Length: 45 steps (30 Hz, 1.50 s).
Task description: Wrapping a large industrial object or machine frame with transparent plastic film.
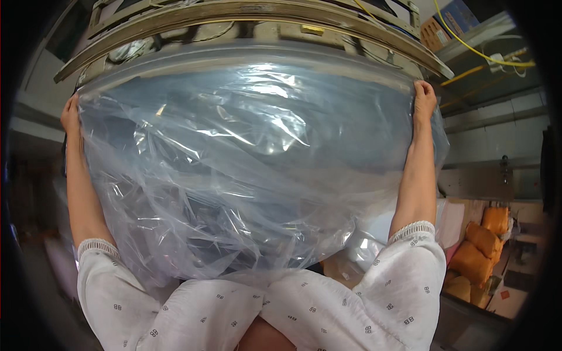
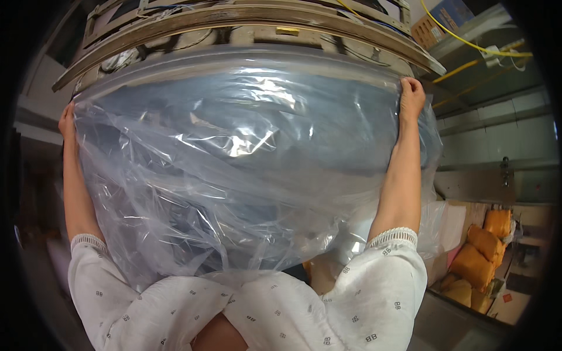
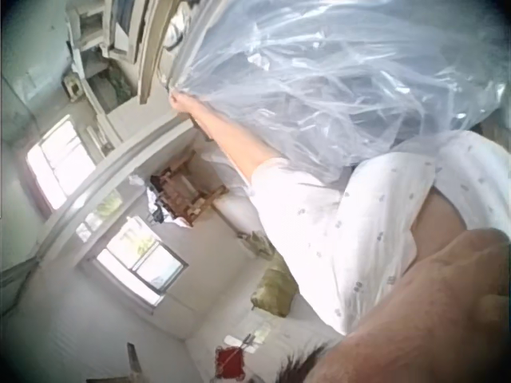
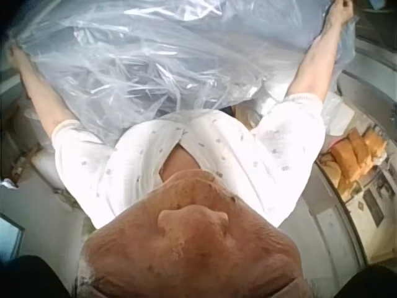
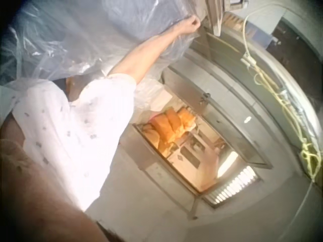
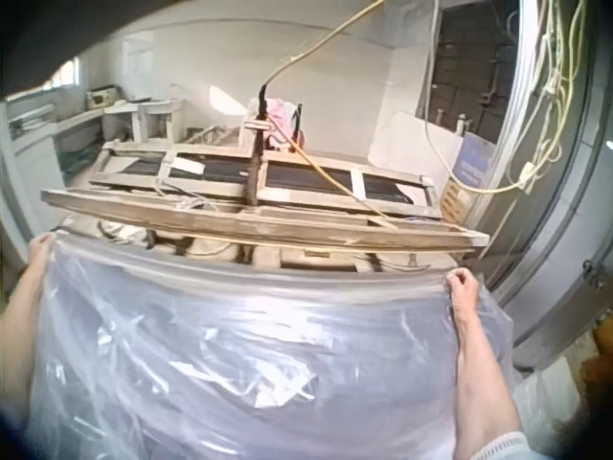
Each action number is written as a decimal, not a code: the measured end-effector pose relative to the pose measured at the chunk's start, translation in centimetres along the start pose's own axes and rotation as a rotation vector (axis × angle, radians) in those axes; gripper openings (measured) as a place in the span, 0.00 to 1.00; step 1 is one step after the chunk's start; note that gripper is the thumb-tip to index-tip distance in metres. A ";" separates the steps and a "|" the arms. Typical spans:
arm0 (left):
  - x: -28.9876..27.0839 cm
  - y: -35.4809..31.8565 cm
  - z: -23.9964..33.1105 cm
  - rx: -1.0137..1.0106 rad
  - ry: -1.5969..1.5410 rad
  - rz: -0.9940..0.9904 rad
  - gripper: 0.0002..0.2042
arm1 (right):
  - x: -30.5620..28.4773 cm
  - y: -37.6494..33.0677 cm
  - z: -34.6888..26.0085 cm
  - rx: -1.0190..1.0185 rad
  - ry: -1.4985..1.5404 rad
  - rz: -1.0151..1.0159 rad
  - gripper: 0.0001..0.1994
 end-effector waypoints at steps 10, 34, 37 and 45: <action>3.2 0.2 1.9 0.050 -0.053 -0.031 0.13 | -1.9 1.4 -0.6 -0.159 -0.350 0.194 0.13; 2.1 1.1 0.4 -0.037 0.097 -0.321 0.15 | -2.9 -1.2 -4.6 -0.248 -0.394 0.472 0.17; -7.3 1.7 6.4 0.150 0.200 -0.187 0.19 | -2.6 -4.0 -7.1 -0.227 -0.158 0.499 0.12; -35.3 -6.3 6.1 -0.073 -0.269 0.126 0.20 | 7.5 -16.9 -10.3 0.431 0.558 -0.227 0.16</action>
Point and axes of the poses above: each hand's wrist, its own y-axis towards the middle knuckle, its own x-axis out of the palm, z = x × y, the point moved 10 cm from there along y, towards the middle knuckle, and after that the axes turned 2 degrees about x, right-handed, at the moved point
